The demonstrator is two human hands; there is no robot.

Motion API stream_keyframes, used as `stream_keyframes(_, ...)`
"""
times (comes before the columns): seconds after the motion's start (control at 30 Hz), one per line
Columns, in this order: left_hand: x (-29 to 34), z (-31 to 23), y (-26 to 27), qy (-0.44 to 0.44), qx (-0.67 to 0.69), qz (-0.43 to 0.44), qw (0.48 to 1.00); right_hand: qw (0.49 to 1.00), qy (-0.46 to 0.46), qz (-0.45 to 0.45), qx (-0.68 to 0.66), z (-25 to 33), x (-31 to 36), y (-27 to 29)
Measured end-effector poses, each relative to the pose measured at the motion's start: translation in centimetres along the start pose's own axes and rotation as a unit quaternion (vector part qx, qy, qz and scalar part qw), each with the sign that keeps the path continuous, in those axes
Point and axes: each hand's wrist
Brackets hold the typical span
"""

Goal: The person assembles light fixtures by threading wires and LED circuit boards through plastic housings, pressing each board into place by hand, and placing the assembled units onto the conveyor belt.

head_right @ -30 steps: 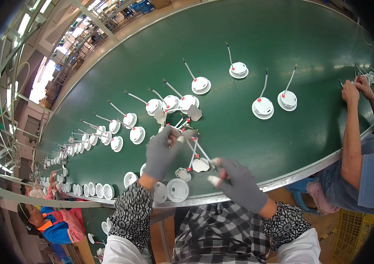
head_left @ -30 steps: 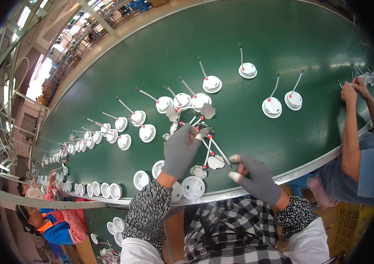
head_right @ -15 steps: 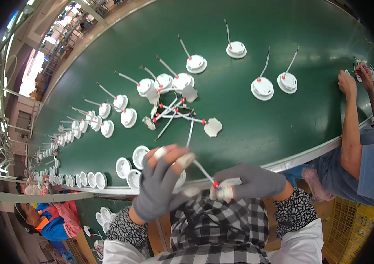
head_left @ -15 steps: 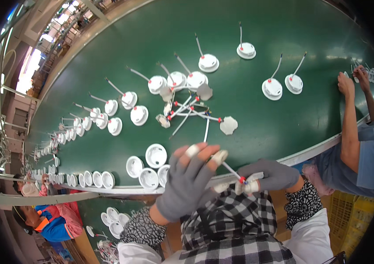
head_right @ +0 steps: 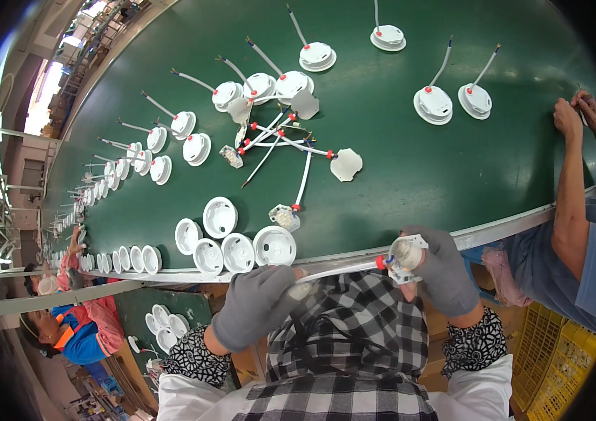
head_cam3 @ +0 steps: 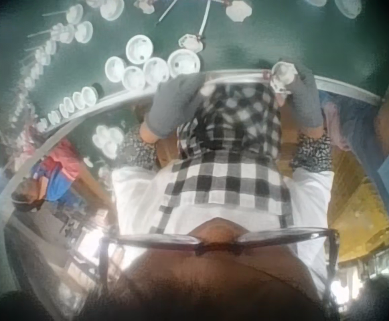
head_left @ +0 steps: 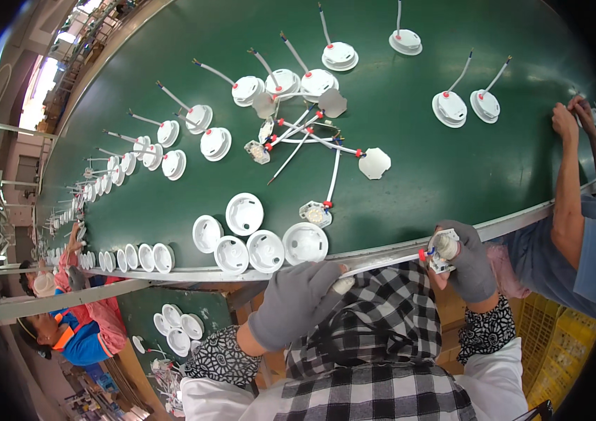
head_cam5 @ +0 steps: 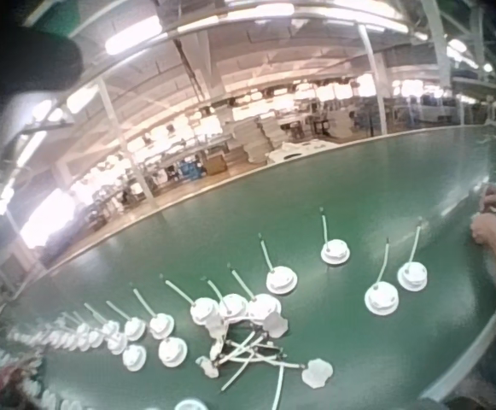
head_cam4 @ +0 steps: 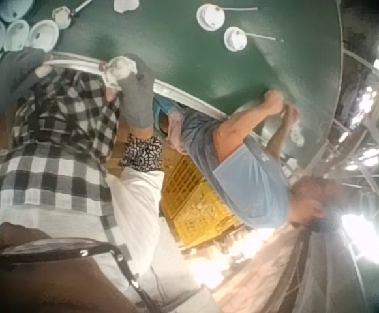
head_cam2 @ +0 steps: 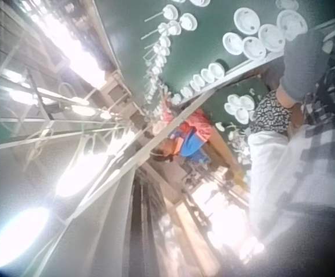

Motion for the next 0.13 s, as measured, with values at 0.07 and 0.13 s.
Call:
stream_keyframes(0.07, 0.51, -0.24, 0.1, 0.007, -0.029, 0.009, 1.0, 1.0, -0.001, -0.009, 0.013, -0.25, -0.04, 0.04)
stream_keyframes(0.13, 0.85, -0.42, -0.02, 0.015, -0.139, 0.046, 0.989, 0.999, 0.005, 0.008, 0.046, -0.33, -0.27, 0.14)
Point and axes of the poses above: each hand's wrist, its own x-axis away from the middle knuckle, its own y-axis out of the back of the hand, z = x × y, and after that the axes turned 10 degrees about -x, right-handed
